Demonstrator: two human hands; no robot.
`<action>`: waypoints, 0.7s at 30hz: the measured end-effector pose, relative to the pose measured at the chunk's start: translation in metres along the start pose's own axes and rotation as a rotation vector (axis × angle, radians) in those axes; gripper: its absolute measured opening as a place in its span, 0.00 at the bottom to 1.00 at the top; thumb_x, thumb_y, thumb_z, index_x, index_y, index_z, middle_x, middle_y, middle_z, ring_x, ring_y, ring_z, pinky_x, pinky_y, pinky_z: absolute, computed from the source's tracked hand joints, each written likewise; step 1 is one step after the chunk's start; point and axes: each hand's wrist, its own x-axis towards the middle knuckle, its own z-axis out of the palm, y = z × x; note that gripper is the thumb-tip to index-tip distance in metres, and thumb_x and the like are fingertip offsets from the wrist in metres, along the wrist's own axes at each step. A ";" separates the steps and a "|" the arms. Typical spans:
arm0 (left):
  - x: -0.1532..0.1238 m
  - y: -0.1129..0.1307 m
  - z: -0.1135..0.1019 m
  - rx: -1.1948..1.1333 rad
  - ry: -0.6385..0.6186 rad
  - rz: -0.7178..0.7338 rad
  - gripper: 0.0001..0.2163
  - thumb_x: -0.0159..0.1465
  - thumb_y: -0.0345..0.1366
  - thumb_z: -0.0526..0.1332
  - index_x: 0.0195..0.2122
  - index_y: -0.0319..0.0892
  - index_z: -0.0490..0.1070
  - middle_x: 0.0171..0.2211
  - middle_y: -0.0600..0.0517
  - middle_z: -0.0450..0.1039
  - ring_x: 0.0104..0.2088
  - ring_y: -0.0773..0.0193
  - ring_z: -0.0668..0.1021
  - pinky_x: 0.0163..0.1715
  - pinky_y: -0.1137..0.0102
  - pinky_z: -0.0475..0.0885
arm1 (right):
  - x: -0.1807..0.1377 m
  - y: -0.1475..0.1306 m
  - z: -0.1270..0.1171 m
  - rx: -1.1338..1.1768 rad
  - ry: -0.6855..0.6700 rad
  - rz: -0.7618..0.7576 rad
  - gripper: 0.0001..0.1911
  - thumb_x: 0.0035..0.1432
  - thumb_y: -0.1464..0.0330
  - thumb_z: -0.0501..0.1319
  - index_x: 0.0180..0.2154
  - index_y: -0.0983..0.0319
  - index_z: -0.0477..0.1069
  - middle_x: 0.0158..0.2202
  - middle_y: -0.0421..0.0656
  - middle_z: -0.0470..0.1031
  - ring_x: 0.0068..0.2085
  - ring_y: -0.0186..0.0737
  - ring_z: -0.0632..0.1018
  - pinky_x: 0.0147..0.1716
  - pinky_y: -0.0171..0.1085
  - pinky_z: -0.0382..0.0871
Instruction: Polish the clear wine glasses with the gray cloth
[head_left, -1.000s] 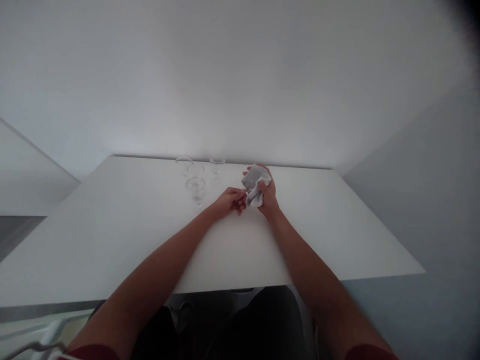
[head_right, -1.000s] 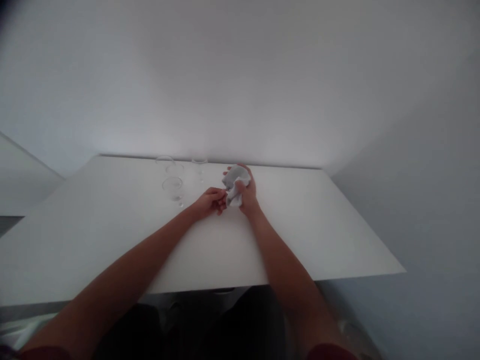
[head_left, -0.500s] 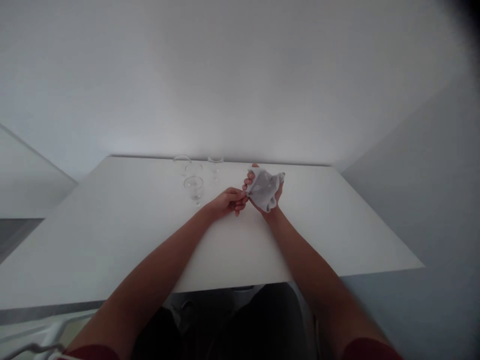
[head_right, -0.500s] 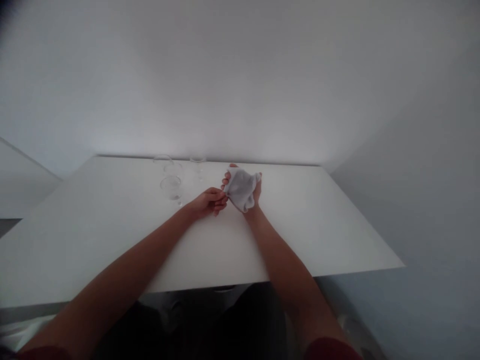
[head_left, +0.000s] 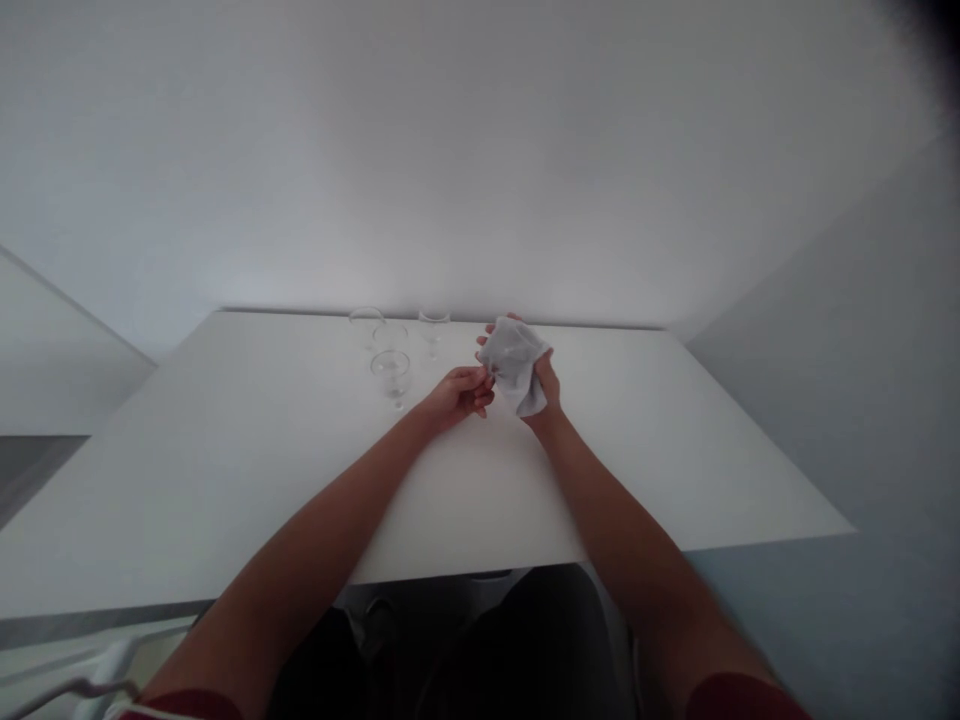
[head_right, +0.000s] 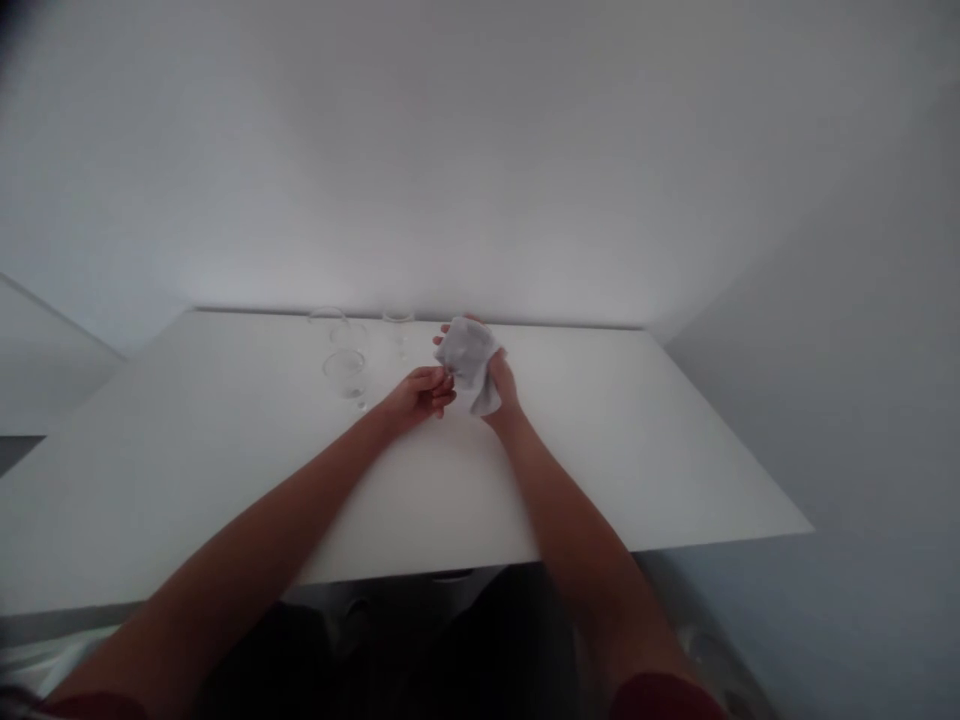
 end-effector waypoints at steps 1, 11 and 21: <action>0.001 -0.001 0.000 0.003 0.023 0.011 0.26 0.54 0.56 0.78 0.26 0.40 0.67 0.24 0.58 0.58 0.22 0.73 0.67 0.21 0.74 0.79 | 0.000 0.002 0.001 -0.031 0.017 -0.001 0.38 0.58 0.37 0.66 0.61 0.50 0.71 0.63 0.49 0.76 0.61 0.55 0.79 0.51 0.50 0.83; 0.003 -0.020 -0.001 0.168 0.112 0.024 0.31 0.53 0.62 0.76 0.33 0.37 0.71 0.26 0.54 0.69 0.31 0.64 0.79 0.33 0.62 0.85 | -0.001 0.005 -0.010 -0.047 -0.024 0.219 0.32 0.47 0.52 0.80 0.50 0.58 0.77 0.41 0.45 0.84 0.23 0.35 0.77 0.15 0.34 0.74; 0.005 -0.022 -0.005 0.116 0.130 -0.008 0.29 0.53 0.53 0.80 0.48 0.38 0.78 0.43 0.45 0.80 0.43 0.57 0.83 0.42 0.63 0.82 | 0.009 0.013 -0.015 -0.267 0.104 0.154 0.22 0.39 0.59 0.83 0.31 0.61 0.79 0.30 0.42 0.80 0.32 0.39 0.79 0.32 0.38 0.77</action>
